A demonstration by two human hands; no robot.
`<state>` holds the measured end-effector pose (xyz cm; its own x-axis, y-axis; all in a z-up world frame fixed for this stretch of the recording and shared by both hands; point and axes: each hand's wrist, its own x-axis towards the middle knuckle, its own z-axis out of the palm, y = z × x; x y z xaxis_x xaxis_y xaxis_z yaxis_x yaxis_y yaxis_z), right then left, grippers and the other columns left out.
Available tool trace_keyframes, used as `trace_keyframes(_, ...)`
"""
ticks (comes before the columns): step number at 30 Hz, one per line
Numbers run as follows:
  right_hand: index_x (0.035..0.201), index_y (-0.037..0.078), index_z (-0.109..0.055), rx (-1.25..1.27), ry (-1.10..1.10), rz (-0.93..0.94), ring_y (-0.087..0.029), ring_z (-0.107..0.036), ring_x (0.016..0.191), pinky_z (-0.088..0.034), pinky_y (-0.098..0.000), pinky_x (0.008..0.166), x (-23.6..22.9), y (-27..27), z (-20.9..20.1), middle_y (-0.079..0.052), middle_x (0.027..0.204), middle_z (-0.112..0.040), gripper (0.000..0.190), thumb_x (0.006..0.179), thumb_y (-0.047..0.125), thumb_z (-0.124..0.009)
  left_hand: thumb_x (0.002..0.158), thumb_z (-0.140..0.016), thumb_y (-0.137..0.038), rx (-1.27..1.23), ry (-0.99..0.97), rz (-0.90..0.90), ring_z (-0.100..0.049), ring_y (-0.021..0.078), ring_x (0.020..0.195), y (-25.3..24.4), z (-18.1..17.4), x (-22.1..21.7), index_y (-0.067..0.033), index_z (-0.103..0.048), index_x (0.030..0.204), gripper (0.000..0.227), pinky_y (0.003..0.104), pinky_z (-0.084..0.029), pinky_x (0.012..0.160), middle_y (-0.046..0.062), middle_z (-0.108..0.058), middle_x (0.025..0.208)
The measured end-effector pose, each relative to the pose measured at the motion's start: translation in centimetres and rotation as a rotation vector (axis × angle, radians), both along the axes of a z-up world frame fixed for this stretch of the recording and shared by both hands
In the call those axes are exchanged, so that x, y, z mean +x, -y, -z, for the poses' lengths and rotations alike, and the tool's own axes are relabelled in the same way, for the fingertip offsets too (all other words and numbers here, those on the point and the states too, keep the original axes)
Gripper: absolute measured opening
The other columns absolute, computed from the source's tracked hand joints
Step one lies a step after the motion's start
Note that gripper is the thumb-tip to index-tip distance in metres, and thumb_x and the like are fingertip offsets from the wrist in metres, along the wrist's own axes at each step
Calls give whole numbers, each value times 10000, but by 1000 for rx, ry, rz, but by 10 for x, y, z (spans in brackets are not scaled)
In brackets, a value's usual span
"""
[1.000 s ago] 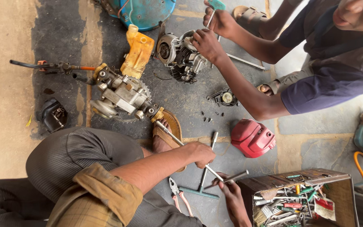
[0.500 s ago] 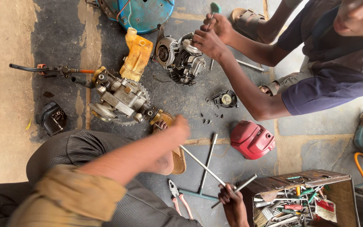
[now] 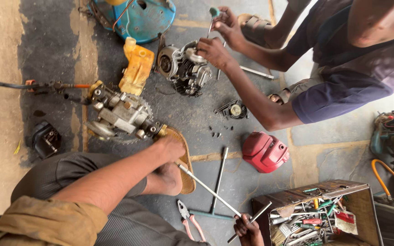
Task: The person is repairing a small engine with another person. They use a T-handle wrench to loosen and tighten bolts on the engine block and crankcase. The person also handles a gear and a red engine cover, placing them on the floor.
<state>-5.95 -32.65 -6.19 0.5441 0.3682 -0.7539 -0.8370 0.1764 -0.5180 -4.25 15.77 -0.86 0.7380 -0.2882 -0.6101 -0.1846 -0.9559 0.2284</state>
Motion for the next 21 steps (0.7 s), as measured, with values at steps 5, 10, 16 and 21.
trace_keyframes(5, 1015, -160, -622, 20, -36, -16, -112, -266, 456, -276, -319, 450, 12, -2, -6, 22, 555, -284, 342, 974, 169, -536, 762, -826, -82, -230, -48, -132, -689, 308, 1109, 9, -12, -5, -123, -772, 1021, 267, 427, -542, 932, 118, -724, 1156)
trace_keyframes(10, 988, -139, -616, 10, -43, 13, -118, -268, 451, -275, -322, 445, 11, 1, -8, 21, 551, -279, 336, 978, 185, -527, 766, -837, -111, -262, -4, -119, -701, 276, 1068, 13, -30, 10, -141, -752, 1004, 254, 420, -550, 912, 102, -706, 1136)
trace_keyframes(16, 939, -117, -613, 8, -13, 95, -137, -271, 442, -275, -337, 428, -7, -2, -6, 14, 547, -289, 325, 960, 201, -549, 825, -803, -113, -82, 130, 56, -705, 250, 1048, 27, -49, 28, -60, -750, 988, 180, 424, -519, 898, 128, -709, 1129)
trace_keyframes(21, 951, -138, -645, 22, -28, 32, -195, -376, 456, -359, -389, 483, -20, -6, -2, -41, 535, -386, 293, 924, 139, -555, 864, -737, -88, -1, 257, 101, -704, 217, 991, 29, -54, 32, -99, -736, 910, 47, 392, -512, 856, 78, -726, 1053)
